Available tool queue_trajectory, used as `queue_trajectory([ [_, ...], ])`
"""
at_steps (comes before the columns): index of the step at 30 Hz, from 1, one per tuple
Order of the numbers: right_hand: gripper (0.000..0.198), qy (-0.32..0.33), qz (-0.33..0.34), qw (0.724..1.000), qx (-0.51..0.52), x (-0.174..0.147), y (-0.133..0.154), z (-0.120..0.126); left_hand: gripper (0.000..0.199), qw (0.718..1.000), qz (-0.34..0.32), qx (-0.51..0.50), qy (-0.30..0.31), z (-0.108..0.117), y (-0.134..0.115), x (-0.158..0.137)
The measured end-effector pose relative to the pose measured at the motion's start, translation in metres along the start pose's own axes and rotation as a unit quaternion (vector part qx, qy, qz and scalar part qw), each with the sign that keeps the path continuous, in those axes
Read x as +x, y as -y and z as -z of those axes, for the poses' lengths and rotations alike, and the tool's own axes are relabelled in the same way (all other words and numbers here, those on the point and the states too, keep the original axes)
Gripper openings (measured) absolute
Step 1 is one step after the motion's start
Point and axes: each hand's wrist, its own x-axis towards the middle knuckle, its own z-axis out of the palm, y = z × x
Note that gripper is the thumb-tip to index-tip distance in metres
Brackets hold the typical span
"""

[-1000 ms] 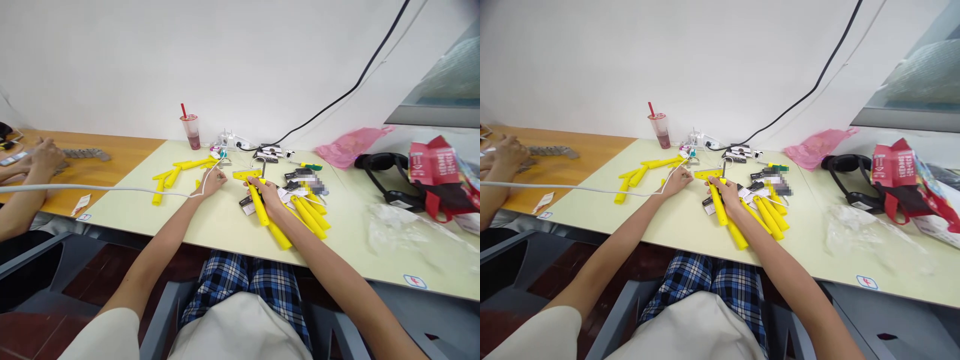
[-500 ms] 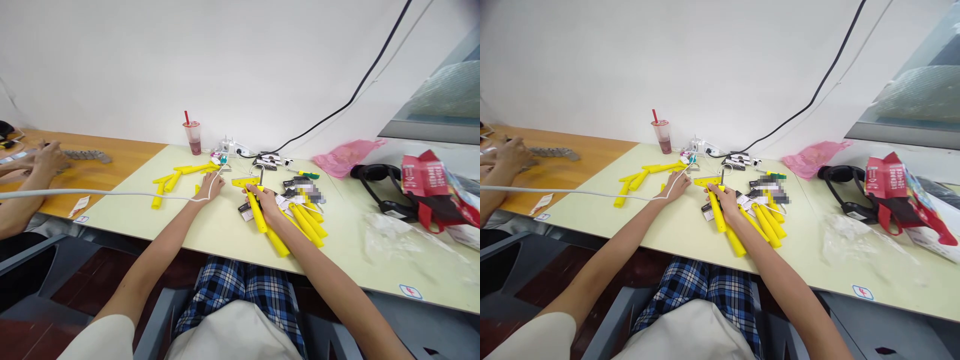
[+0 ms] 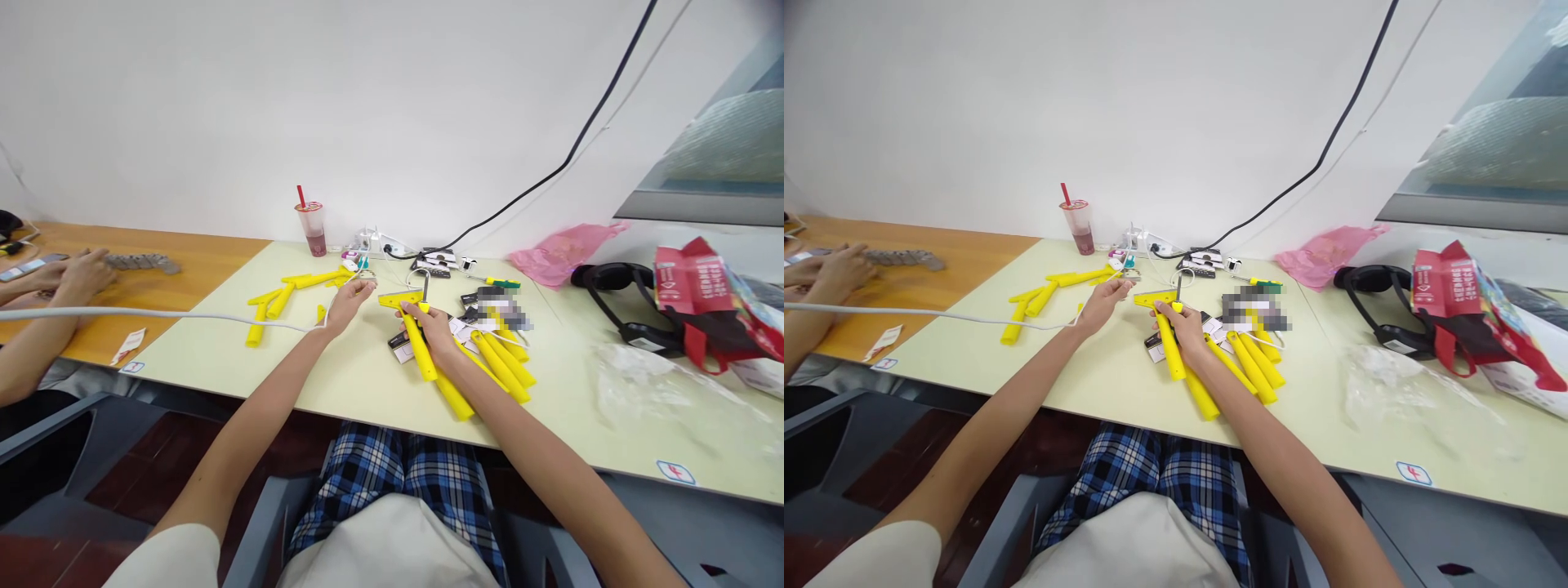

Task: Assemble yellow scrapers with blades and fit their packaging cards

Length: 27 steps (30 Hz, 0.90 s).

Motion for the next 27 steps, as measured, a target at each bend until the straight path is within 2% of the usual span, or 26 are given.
queue_trajectory([
  [2,0.048,0.000,-0.001,1.000,0.005,0.001,-0.001,0.001,0.048,1.000,-0.005,-0.024,0.019,-0.004,-0.008,-0.003],
  [10,0.045,-0.009,-0.013,1.000,0.004,0.003,-0.001,0.000,0.049,0.997,-0.048,0.030,0.060,-0.014,-0.018,-0.010],
  [27,0.022,-0.032,-0.057,0.997,-0.037,0.004,0.011,0.000,0.039,0.986,-0.115,0.094,0.074,-0.020,-0.024,-0.016],
])
